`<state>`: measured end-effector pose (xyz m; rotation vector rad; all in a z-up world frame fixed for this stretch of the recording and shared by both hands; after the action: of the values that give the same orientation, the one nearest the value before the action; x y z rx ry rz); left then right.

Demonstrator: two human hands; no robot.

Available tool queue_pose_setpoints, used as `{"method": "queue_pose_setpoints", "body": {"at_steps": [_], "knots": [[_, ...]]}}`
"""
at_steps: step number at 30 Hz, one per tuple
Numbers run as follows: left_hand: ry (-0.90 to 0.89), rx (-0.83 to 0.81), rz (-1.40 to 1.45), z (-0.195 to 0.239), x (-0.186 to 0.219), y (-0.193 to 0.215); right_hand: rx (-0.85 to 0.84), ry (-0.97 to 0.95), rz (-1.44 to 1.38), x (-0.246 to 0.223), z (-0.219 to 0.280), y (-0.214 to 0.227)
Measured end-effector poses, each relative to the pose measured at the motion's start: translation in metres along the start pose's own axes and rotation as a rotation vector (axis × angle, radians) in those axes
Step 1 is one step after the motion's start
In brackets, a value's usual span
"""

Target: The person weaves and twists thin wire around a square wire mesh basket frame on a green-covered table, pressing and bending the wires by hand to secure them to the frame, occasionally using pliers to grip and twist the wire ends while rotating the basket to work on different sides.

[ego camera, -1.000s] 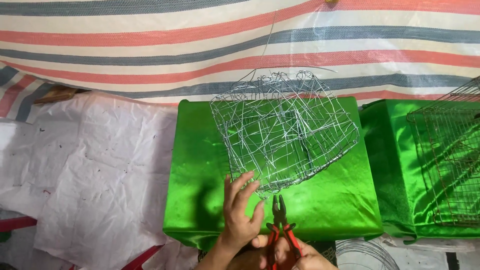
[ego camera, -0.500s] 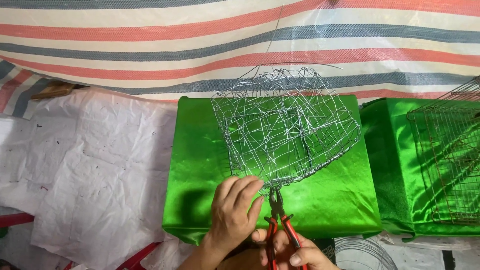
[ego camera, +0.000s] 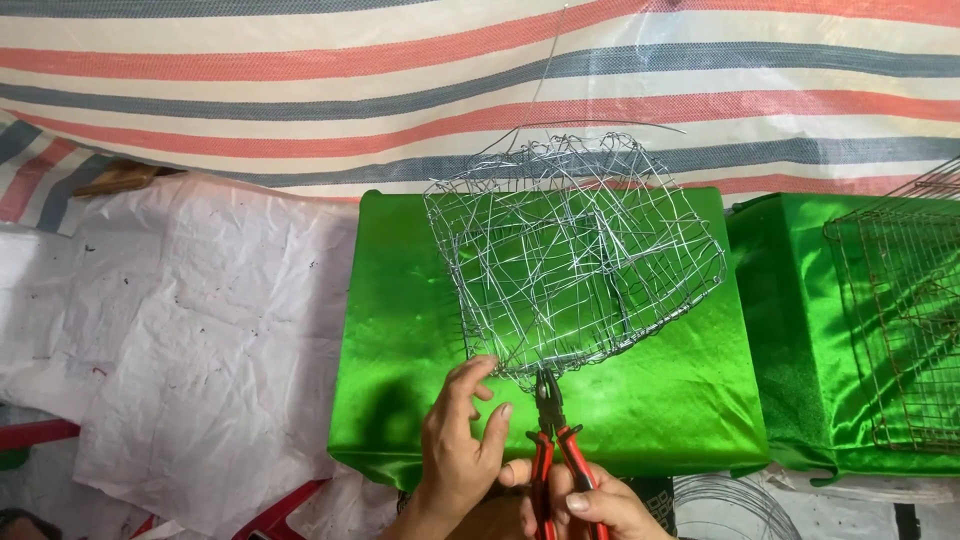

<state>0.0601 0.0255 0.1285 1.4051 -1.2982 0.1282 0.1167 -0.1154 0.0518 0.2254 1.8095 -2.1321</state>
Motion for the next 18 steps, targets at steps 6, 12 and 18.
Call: {"method": "queue_pose_setpoints", "body": {"at_steps": [6,12,18], "knots": [[-0.212,0.071,-0.074,0.004,-0.005,-0.009,-0.089,0.095,0.018,-0.006,0.004,-0.014],[-0.232,0.075,-0.163,-0.005,-0.004,-0.008,-0.078,-0.113,0.171,-0.014,0.030,0.012],[-0.265,0.091,-0.198,0.000,-0.002,-0.008,0.140,-0.103,0.430,-0.067,0.041,0.043]]}}
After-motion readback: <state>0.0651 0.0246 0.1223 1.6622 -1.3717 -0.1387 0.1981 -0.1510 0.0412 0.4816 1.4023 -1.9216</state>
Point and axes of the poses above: each hand's wrist, its own z-axis away from the middle knuckle, its own y-axis out of the back of the hand, x = y × z, the point moved 10 cm from there along -z, towards the middle knuckle, and after that the axes turned 11 degrees about -z, right-handed, at the moved point
